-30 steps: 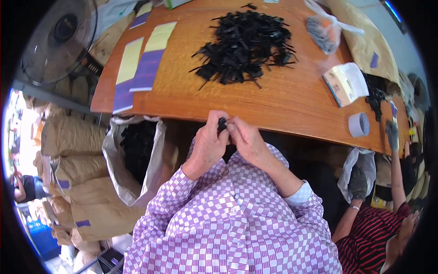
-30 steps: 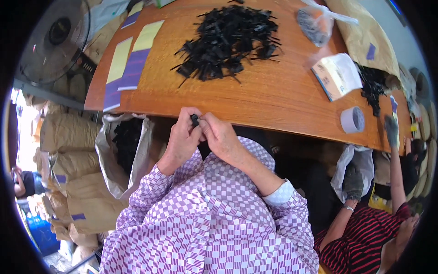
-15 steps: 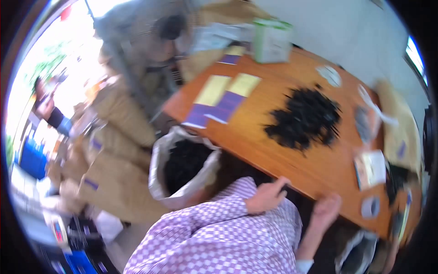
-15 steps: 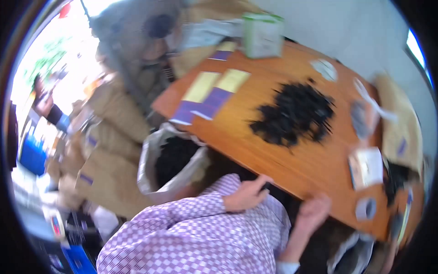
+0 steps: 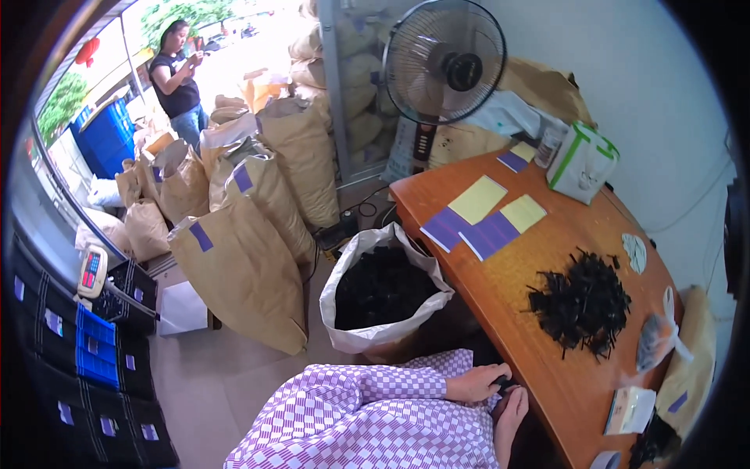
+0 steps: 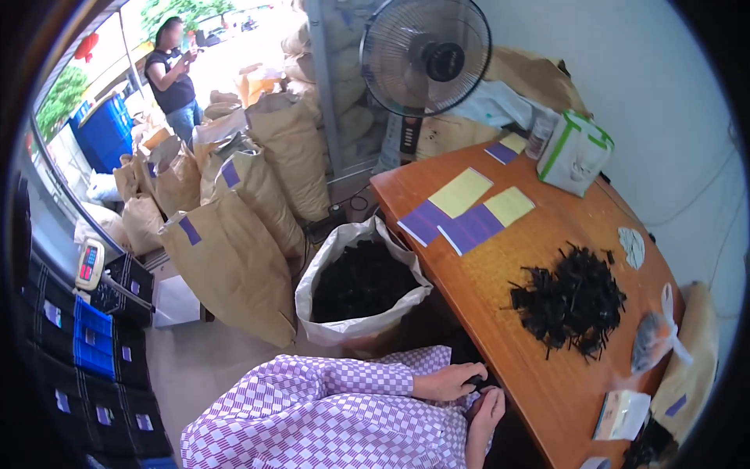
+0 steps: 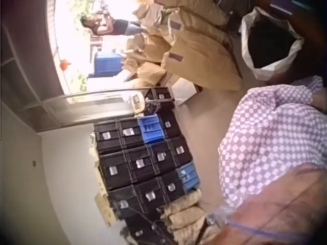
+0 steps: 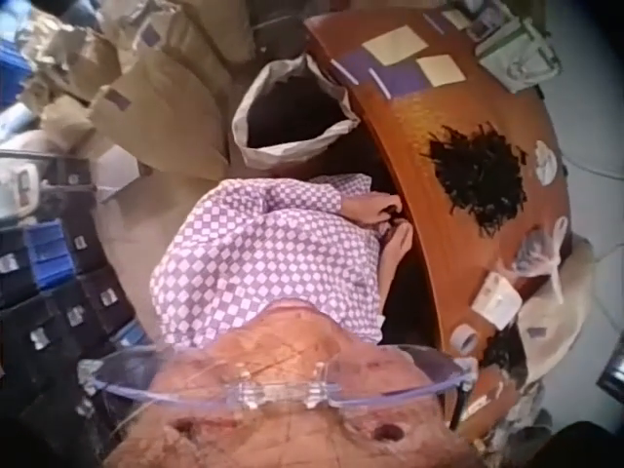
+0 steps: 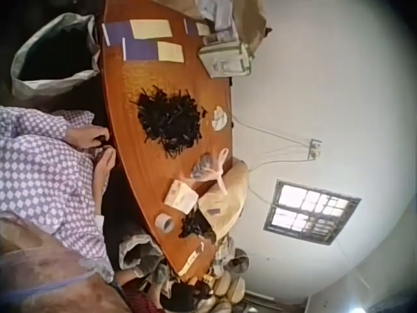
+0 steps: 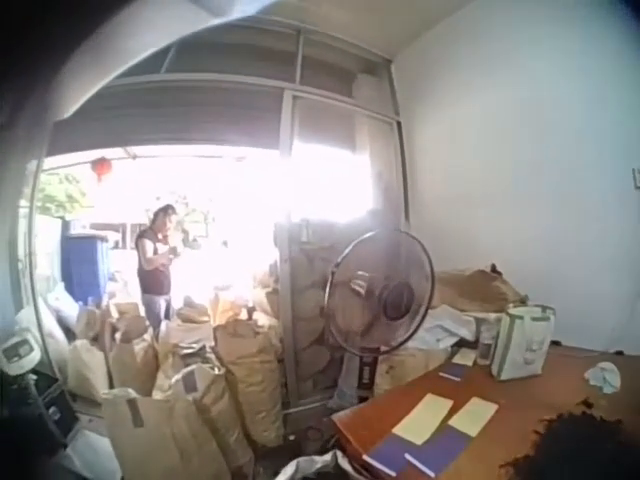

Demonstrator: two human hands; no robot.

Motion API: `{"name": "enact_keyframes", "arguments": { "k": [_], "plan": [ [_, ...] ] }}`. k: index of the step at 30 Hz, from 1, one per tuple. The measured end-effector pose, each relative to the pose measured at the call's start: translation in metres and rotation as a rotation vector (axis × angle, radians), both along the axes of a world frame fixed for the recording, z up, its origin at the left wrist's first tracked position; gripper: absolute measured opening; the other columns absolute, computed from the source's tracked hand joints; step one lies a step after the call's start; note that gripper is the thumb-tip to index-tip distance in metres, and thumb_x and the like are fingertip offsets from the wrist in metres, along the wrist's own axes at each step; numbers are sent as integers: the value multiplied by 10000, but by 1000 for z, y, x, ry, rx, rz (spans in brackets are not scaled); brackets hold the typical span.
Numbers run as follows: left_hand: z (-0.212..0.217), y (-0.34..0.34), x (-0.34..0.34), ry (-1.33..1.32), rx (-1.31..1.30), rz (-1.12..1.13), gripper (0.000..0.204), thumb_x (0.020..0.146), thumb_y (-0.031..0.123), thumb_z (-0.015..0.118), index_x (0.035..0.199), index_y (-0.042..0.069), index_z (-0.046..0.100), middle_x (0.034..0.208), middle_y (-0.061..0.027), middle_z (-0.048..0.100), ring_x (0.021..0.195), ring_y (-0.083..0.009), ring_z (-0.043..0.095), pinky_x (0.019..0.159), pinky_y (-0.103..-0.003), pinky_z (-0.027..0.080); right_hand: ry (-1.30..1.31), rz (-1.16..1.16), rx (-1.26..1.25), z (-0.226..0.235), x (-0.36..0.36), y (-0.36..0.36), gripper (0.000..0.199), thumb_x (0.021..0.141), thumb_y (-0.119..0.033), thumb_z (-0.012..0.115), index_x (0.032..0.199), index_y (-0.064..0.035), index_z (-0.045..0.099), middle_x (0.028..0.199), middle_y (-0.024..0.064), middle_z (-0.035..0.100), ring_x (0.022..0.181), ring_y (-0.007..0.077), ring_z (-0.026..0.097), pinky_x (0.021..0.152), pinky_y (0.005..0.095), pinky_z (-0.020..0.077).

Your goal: Sorting and inspecting small black plastic components on a wooden table.

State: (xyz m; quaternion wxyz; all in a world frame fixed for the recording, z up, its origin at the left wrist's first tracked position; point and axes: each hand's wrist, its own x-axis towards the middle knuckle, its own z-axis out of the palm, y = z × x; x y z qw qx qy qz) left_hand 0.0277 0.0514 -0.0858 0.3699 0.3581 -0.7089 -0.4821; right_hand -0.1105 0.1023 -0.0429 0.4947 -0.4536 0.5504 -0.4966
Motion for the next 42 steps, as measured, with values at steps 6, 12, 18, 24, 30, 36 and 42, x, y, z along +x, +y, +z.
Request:
{"name": "enact_keyframes", "arguments": {
  "k": [6, 12, 18, 24, 30, 36, 42],
  "plan": [
    [-12, 5, 7, 54, -55, 82, 348, 847, 42, 525, 1188, 53, 452, 1030, -197, 546, 912, -370, 564, 782, -399, 466, 97, 113, -37, -25, -5, -8, 263, 989, -250, 418, 846, -60, 529, 594, -77, 356, 503, 9, 299, 438, 193, 199],
    [21, -1, 28, 389, 525, -39, 393, 926, 117, 420, 1308, 86, 333, 898, -56, 549, 784, -81, 564, 617, -221, 450, 14, 160, -17, -29, 0, -17, 198, 979, -172, 435, 1096, -22, 489, 791, -14, 508, 621, 43, 412, 528, 181, 314],
    [34, 2, 40, 582, 745, -41, 369, 943, 168, 414, 1299, 83, 368, 884, -28, 542, 688, -86, 514, 608, -199, 431, 68, 212, -83, -29, 5, -28, 167, 973, -147, 442, 1045, -7, 498, 827, 1, 523, 638, 46, 426, 552, 178, 338],
    [12, 0, 38, 749, 856, -14, 387, 934, 141, 426, 1312, 69, 381, 877, -61, 576, 663, -124, 553, 577, -230, 461, -46, 189, 3, -23, 5, -22, 90, 964, -134, 462, 959, -51, 496, 701, -17, 521, 464, 22, 348, 412, 180, 254],
    [13, 8, 49, 653, 875, -27, 395, 936, 174, 447, 1316, 77, 397, 882, -71, 566, 688, -115, 553, 615, -230, 458, -82, 295, -11, -22, 7, -24, 95, 953, -145, 495, 924, -54, 501, 720, 18, 578, 430, 25, 363, 385, 175, 265],
    [6, 4, 46, 622, 898, 32, 388, 908, 146, 457, 1283, 57, 415, 853, -68, 566, 670, -122, 536, 555, -236, 431, -47, 310, 61, -6, 17, -24, 31, 896, -37, 506, 927, -34, 509, 733, 34, 605, 456, 24, 394, 414, 165, 308],
    [4, 8, 37, 579, 821, 71, 296, 911, 134, 480, 1187, 34, 446, 830, -73, 571, 570, -131, 523, 475, -252, 434, 40, 320, -72, -24, 11, -29, 25, 909, -53, 517, 888, -48, 504, 677, 19, 580, 438, 23, 392, 387, 173, 291]
  ]
}}
